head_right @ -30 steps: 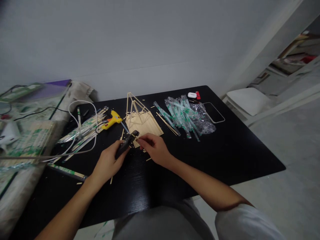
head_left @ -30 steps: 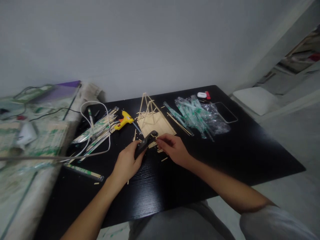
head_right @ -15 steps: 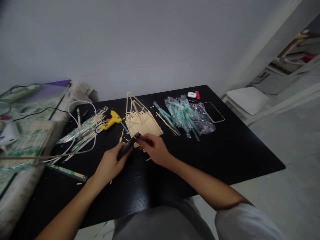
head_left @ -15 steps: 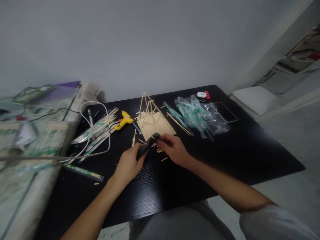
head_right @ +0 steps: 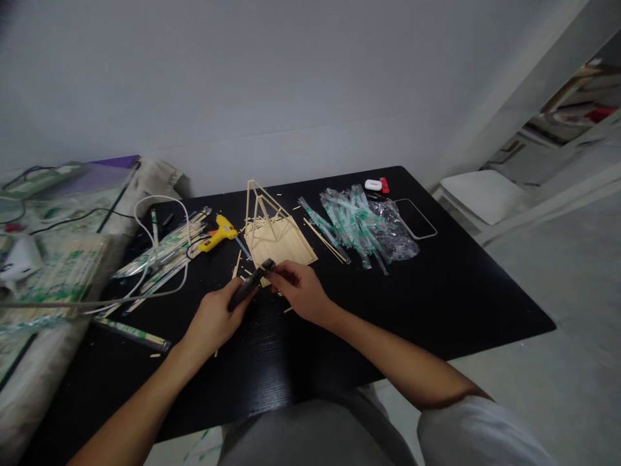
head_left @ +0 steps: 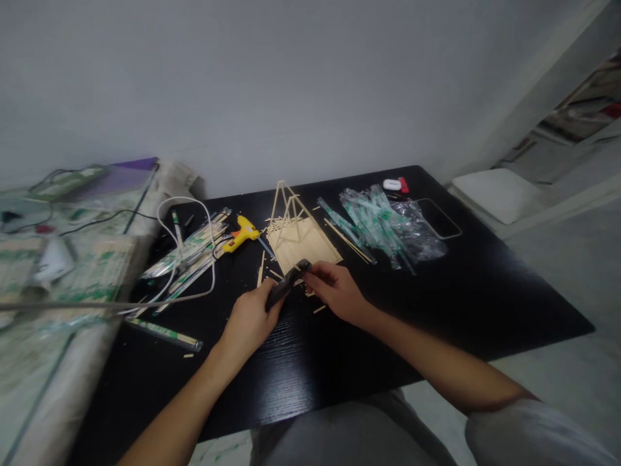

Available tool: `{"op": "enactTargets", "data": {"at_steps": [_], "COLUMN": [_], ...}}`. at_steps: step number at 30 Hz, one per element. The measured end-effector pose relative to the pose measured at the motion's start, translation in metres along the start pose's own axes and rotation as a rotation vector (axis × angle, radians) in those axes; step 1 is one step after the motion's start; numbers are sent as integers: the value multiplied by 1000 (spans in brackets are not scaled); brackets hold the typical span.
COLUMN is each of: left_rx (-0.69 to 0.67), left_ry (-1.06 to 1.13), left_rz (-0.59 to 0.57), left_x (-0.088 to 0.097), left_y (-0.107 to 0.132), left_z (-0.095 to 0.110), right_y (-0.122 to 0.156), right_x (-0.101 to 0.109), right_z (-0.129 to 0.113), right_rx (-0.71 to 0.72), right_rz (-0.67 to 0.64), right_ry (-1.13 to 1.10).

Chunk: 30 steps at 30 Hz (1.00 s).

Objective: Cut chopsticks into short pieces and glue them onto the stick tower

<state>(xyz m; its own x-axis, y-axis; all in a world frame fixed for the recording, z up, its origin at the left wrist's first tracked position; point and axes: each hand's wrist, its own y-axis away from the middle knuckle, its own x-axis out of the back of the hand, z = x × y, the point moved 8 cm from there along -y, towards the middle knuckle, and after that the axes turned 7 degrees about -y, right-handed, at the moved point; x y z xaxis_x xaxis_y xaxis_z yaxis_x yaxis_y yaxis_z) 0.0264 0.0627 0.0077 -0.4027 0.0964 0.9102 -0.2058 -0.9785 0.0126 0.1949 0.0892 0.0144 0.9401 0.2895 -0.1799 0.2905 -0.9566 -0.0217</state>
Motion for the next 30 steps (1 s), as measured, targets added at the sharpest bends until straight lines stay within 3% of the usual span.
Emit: {"op": "enactTargets", "data": {"at_steps": [30], "left_rx": [58], "left_ry": [-241], "left_rz": [-60], "left_x": [0], "left_y": [1], "left_z": [-2], "right_y": [2], "right_x": [-4], "right_z": [5], "right_rx": [-66], "right_rz": [-24], "right_ry": [-56]}}
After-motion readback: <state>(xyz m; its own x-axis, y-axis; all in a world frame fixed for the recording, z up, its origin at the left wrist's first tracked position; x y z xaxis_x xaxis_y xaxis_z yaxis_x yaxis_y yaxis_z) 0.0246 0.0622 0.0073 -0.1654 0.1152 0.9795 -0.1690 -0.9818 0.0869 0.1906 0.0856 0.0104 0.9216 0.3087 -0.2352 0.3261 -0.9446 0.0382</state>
